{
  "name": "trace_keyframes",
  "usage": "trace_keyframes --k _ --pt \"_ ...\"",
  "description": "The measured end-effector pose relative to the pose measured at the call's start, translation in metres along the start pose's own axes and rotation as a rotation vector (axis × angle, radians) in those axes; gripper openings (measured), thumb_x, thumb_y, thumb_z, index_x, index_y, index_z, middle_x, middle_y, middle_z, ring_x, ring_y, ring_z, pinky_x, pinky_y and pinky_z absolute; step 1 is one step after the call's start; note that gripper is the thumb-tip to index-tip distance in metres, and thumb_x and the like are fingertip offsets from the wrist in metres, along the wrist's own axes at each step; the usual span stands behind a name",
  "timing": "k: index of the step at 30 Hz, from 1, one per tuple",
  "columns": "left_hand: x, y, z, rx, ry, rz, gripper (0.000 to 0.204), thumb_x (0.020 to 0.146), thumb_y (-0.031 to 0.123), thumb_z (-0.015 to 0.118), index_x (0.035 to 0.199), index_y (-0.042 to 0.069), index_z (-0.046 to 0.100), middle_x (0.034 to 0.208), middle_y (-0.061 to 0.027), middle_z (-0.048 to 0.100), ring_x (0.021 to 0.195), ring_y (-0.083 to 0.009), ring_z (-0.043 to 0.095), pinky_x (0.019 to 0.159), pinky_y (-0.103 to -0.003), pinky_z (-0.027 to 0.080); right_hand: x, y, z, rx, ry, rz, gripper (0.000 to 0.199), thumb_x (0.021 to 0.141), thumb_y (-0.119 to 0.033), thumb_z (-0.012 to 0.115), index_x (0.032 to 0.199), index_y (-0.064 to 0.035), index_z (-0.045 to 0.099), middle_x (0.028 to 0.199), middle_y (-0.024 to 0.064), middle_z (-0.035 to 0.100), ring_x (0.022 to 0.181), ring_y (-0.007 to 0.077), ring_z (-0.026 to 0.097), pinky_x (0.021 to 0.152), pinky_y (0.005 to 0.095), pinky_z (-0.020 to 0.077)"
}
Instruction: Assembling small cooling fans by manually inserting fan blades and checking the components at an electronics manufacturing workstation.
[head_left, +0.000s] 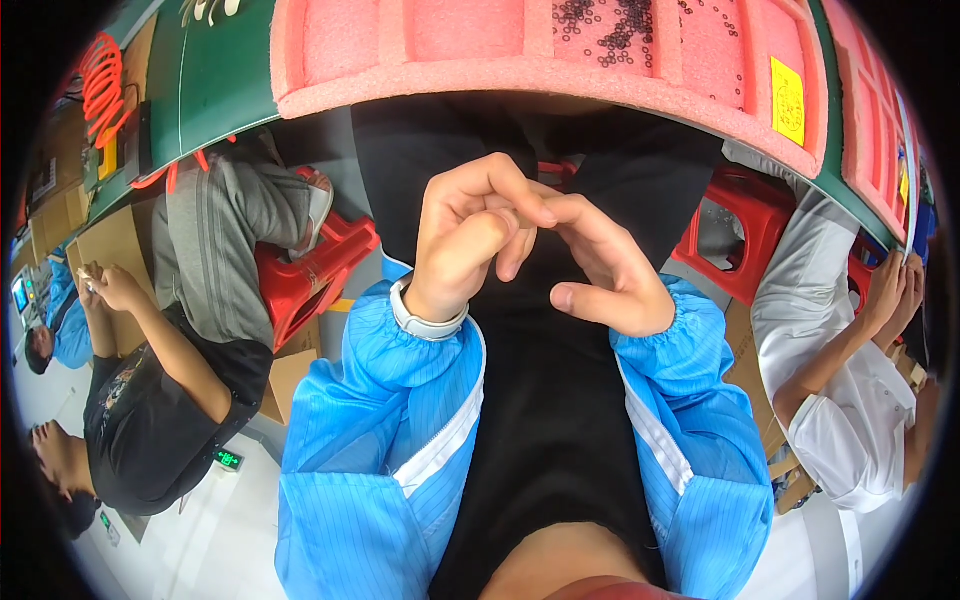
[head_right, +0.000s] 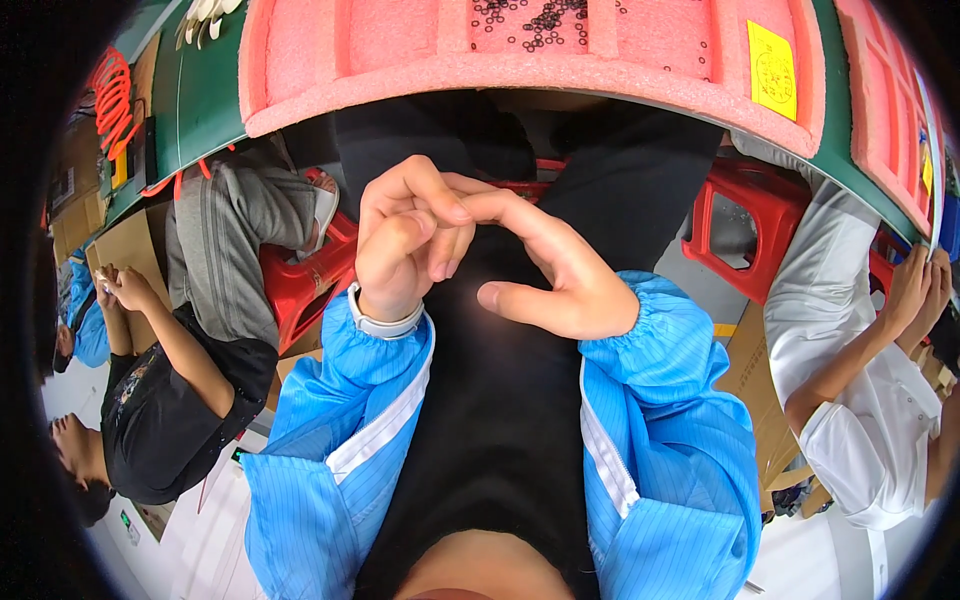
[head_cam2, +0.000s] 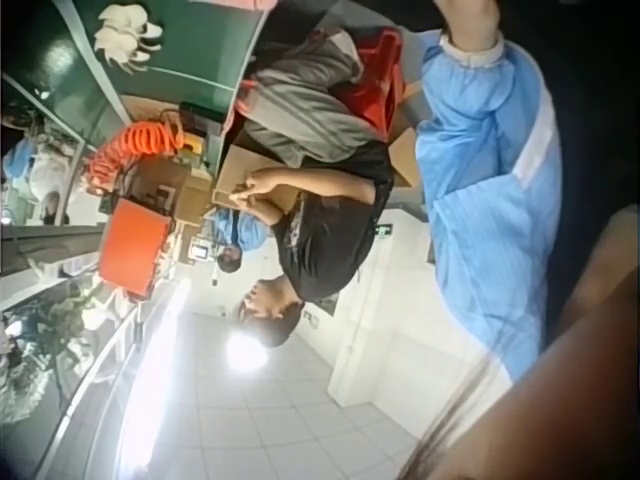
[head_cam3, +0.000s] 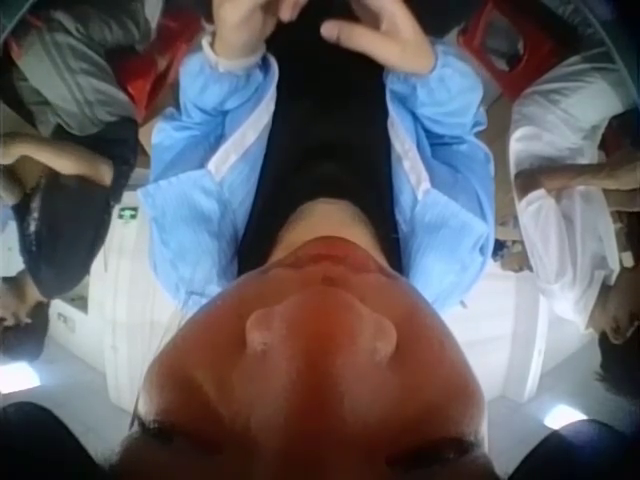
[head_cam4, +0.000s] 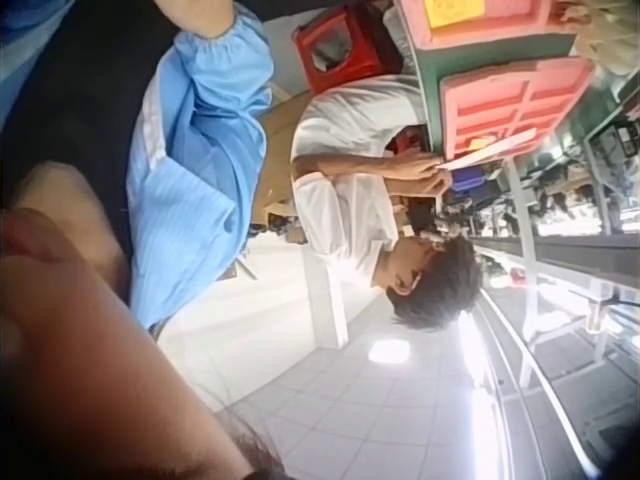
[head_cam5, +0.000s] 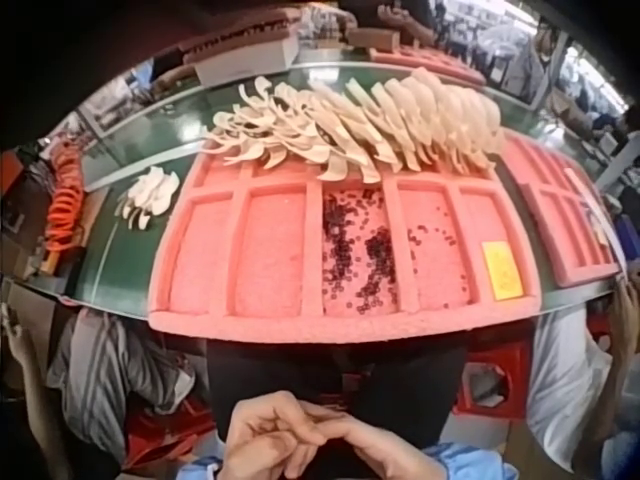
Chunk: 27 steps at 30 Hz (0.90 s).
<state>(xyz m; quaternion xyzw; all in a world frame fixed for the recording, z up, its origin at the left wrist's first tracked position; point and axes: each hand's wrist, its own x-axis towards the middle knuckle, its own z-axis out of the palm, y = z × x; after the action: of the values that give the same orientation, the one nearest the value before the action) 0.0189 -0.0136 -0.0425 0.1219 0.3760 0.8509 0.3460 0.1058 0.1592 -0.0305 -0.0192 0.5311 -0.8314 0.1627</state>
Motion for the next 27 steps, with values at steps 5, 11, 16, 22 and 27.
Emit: trace_keyframes --k 5,11,16,22,27 --pt "-0.001 -0.004 -0.005 -0.003 -0.019 0.007 0.024 0.082 0.001 0.045 0.096 -0.005 0.064 0.096 -0.0226 0.074 0.050 -0.0099 0.053 0.052 -0.025 0.043 0.000 0.000 -0.002 -0.029 -0.022 -0.011 0.072 0.075 0.000 0.063 0.144 -0.0028 0.045 0.147 0.0149 0.048 0.145 0.0270 0.037 0.122 0.0411 0.0186" --pt "0.001 0.000 0.004 -0.034 0.019 -0.043 0.028 0.085 0.008 0.047 0.103 -0.006 0.064 0.097 -0.0200 0.074 0.054 -0.0138 0.057 0.056 -0.027 0.045 -0.001 0.003 -0.008 0.093 -0.020 -0.024 0.071 0.079 0.003 0.063 0.147 -0.0013 0.044 0.150 0.0149 0.046 0.142 0.0287 0.042 0.120 0.0420 0.0268" --pt "0.001 0.001 0.001 -0.013 0.004 -0.059 0.030 0.085 0.010 0.048 0.104 -0.006 0.064 0.100 -0.0201 0.074 0.055 -0.0151 0.058 0.057 -0.027 0.047 0.000 0.005 -0.012 0.189 -0.056 -0.033 0.071 0.080 0.006 0.063 0.148 -0.0008 0.043 0.153 0.0155 0.044 0.139 0.0289 0.045 0.118 0.0426 0.0320" --pt "-0.001 -0.001 -0.003 -0.009 -0.002 -0.021 0.027 0.084 0.006 0.048 0.101 -0.006 0.065 0.103 -0.0221 0.074 0.054 -0.0141 0.057 0.056 -0.027 0.047 0.002 0.001 -0.005 0.111 -0.041 -0.049 0.071 0.078 0.002 0.064 0.147 -0.0003 0.044 0.151 0.0168 0.045 0.141 0.0303 0.042 0.120 0.0434 0.0280" --pt "-0.001 -0.001 -0.005 -0.045 -0.037 -0.001 0.025 0.084 0.002 0.048 0.100 -0.005 0.066 0.105 -0.0224 0.074 0.055 -0.0121 0.056 0.055 -0.025 0.047 0.002 0.000 -0.002 0.025 -0.007 -0.042 0.072 0.075 -0.004 0.064 0.145 0.0006 0.046 0.149 0.0178 0.048 0.144 0.0307 0.040 0.122 0.0439 0.0220"
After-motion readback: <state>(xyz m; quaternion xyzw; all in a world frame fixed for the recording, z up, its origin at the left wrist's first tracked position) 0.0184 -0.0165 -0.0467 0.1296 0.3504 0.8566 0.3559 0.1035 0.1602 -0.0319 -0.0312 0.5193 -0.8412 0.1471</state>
